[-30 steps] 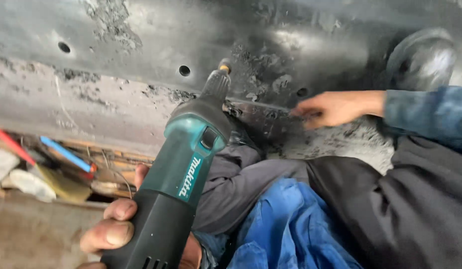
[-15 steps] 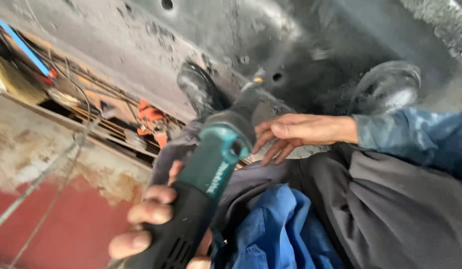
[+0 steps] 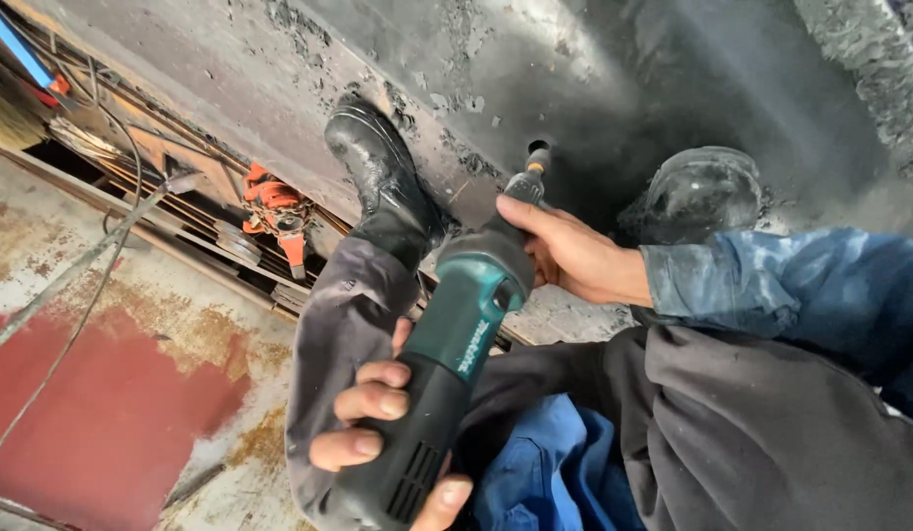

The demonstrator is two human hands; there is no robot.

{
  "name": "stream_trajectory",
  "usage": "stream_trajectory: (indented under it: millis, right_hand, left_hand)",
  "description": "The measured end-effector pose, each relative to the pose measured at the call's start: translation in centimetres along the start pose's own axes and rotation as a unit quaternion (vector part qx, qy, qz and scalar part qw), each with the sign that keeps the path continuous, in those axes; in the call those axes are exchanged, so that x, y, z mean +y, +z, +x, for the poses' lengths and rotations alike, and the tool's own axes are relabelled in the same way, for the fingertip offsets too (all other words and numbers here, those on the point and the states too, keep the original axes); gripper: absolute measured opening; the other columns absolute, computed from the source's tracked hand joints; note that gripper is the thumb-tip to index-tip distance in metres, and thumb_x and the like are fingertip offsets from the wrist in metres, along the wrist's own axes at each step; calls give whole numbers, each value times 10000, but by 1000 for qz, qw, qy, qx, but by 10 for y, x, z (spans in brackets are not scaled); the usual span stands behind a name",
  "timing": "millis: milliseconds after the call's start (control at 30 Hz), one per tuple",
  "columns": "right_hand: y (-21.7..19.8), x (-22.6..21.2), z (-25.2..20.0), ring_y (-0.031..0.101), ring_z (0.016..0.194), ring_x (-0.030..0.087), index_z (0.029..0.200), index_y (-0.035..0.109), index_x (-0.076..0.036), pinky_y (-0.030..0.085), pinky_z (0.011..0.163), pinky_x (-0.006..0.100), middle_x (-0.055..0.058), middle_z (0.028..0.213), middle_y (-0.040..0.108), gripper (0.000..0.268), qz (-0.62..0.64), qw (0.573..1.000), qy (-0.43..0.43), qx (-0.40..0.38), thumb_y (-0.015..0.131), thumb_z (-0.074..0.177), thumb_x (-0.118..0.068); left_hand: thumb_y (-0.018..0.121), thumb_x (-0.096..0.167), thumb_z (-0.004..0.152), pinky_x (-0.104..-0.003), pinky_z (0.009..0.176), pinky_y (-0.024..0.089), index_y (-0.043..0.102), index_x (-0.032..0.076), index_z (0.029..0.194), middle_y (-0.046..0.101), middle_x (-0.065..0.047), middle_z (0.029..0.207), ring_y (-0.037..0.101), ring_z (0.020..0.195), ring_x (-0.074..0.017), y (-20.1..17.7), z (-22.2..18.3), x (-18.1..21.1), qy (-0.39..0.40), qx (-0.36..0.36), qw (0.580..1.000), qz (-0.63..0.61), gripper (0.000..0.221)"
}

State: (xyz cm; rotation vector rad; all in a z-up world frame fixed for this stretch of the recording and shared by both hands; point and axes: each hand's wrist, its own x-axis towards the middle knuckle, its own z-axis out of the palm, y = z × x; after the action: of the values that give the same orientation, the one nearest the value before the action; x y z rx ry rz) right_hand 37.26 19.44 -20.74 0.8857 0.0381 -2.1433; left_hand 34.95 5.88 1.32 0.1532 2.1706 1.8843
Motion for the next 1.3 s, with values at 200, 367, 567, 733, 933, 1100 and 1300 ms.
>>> stream_trajectory:
  millis: [200, 367, 567, 733, 933, 1100, 1300]
  right_hand:
    - [-6, -14, 1, 667, 667, 154, 1074, 673, -125, 514, 610, 314, 35, 833, 720, 455, -9, 997, 64, 34, 610, 896, -538]
    - [-16, -16, 3, 661, 673, 156, 1066, 671, -103, 512, 619, 318, 40, 837, 714, 468, -3, 998, 64, 16, 619, 902, -539]
    - [-21, -13, 8, 654, 698, 153, 1064, 669, -98, 520, 642, 323, 41, 852, 704, 459, 2, 998, 64, 21, 627, 907, -528]
    - [-20, -17, 8, 664, 730, 147, 1072, 672, -103, 547, 677, 327, 30, 892, 710, 438, 8, 998, 60, 27, 625, 902, -504]
    - [-22, -13, 14, 661, 733, 147, 1061, 681, -90, 555, 693, 341, 26, 904, 714, 415, 27, 998, 44, 35, 633, 911, -474]
    - [-23, -12, 16, 678, 793, 139, 1031, 694, -87, 569, 737, 333, 31, 930, 721, 389, 54, 997, 53, 18, 627, 936, -458]
    - [-21, -15, 20, 680, 808, 137, 1035, 691, -96, 563, 753, 335, 23, 930, 723, 381, 47, 997, 56, 23, 629, 931, -457]
  left_hand:
    - [891, 186, 773, -694, 1232, 273, 456, 227, 1243, 553, -55, 1184, 538, 1177, -285, 29, 4, -1, -32, 1, 997, 66, 642]
    - [890, 197, 792, -680, 1251, 269, 452, 238, 1227, 556, -39, 1176, 543, 1149, -270, 33, 6, -2, -40, -20, 995, 92, 618]
    - [896, 200, 794, -672, 1250, 274, 453, 242, 1228, 557, -34, 1207, 548, 1159, -271, 31, 7, -7, -46, -27, 994, 99, 621]
    - [897, 203, 793, -672, 1250, 273, 451, 242, 1233, 559, -36, 1186, 552, 1184, -279, 29, 7, -11, -48, -26, 994, 93, 628]
    - [889, 225, 800, -666, 1230, 284, 438, 245, 1232, 550, -31, 1246, 547, 1181, -276, 27, 10, -14, -33, -34, 994, 95, 625]
    - [889, 234, 841, -665, 1250, 282, 425, 256, 1234, 540, -22, 1207, 540, 1192, -273, 26, 13, -9, -65, -36, 991, 114, 609]
    - [889, 235, 837, -667, 1238, 290, 419, 253, 1222, 538, -24, 1230, 542, 1186, -274, 24, 17, -12, -64, -42, 990, 116, 608]
